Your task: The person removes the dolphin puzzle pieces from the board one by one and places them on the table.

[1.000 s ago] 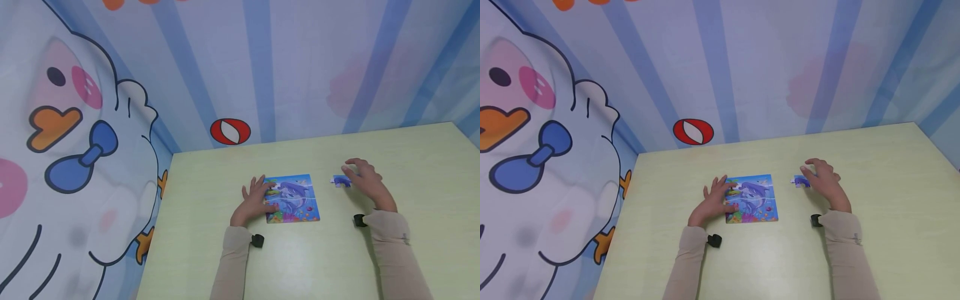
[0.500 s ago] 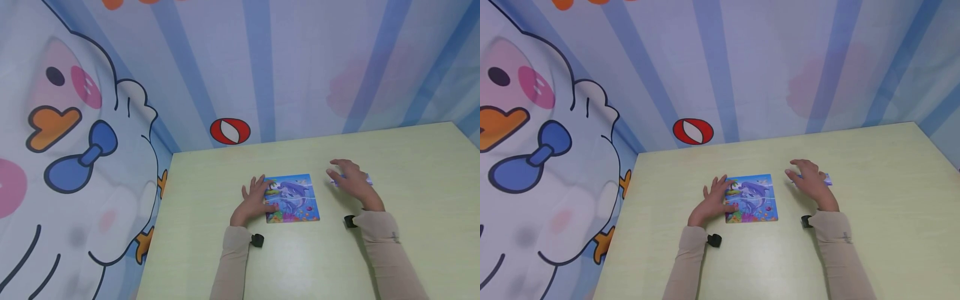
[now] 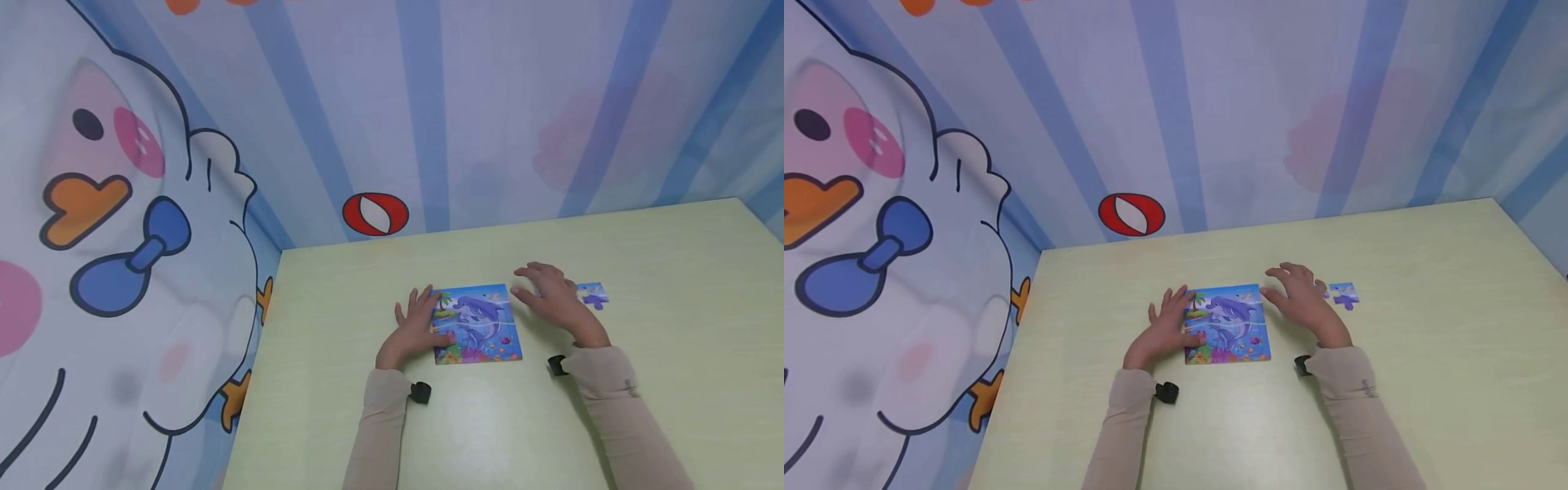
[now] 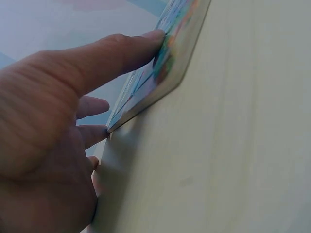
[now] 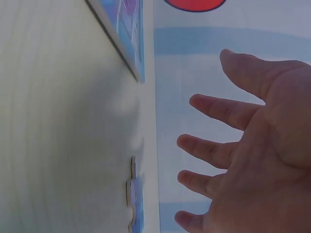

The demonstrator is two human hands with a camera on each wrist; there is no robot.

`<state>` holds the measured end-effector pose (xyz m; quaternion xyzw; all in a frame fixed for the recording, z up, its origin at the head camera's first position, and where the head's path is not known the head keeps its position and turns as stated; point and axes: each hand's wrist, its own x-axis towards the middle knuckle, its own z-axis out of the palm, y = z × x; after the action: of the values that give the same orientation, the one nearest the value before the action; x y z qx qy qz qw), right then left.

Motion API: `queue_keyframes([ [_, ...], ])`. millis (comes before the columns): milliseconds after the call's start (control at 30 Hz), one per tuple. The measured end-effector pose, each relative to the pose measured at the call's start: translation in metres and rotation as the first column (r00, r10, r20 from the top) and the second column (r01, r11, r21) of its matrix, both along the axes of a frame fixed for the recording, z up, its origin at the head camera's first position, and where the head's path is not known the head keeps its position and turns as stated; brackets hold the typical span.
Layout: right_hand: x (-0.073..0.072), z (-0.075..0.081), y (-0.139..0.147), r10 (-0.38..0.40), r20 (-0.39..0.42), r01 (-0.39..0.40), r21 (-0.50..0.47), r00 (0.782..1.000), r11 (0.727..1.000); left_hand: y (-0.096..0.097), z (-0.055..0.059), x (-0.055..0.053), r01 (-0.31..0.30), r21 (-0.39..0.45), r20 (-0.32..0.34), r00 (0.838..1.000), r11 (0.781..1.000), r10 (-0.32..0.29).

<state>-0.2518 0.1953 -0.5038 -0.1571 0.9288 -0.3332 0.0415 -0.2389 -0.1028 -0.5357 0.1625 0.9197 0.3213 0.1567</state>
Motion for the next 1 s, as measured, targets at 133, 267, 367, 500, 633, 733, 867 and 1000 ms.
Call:
queue_keyframes([
  [133,0.002,0.0,-0.011,0.021,-0.033,-0.02,0.029,0.999,0.999,0.0,0.001,0.0,-0.001,0.012,0.002,1.0,1.0,0.001],
  [267,0.004,0.001,-0.023,0.042,-0.058,-0.039,0.054,0.997,0.998,0.0,0.001,-0.001,-0.002,0.014,0.002,1.0,1.0,0.002],
  [367,0.005,0.0,-0.032,0.061,-0.066,-0.057,0.061,0.996,0.996,0.0,0.0,-0.001,-0.002,0.014,0.002,1.0,1.0,0.002],
  [500,0.007,0.0,-0.044,0.094,-0.075,-0.091,0.039,0.993,0.995,0.0,0.0,-0.001,0.0,0.006,0.003,1.0,1.0,0.0],
  [633,0.006,-0.001,-0.055,0.126,-0.098,-0.125,0.023,0.987,0.992,0.0,0.001,0.0,0.003,0.011,-0.002,1.0,1.0,-0.003],
  [733,0.004,-0.003,-0.063,0.138,-0.113,-0.136,0.029,0.984,0.99,-0.002,0.0,-0.001,0.004,0.016,-0.007,1.0,1.0,-0.004],
  [867,0.0,-0.006,-0.072,0.162,-0.096,-0.157,0.06,0.982,0.986,-0.003,-0.003,-0.002,0.008,0.014,-0.013,1.0,1.0,-0.008],
  [1000,-0.002,-0.007,-0.076,0.194,-0.066,-0.188,0.089,0.979,0.978,-0.004,-0.005,-0.003,0.015,0.029,-0.018,1.0,0.999,-0.014],
])
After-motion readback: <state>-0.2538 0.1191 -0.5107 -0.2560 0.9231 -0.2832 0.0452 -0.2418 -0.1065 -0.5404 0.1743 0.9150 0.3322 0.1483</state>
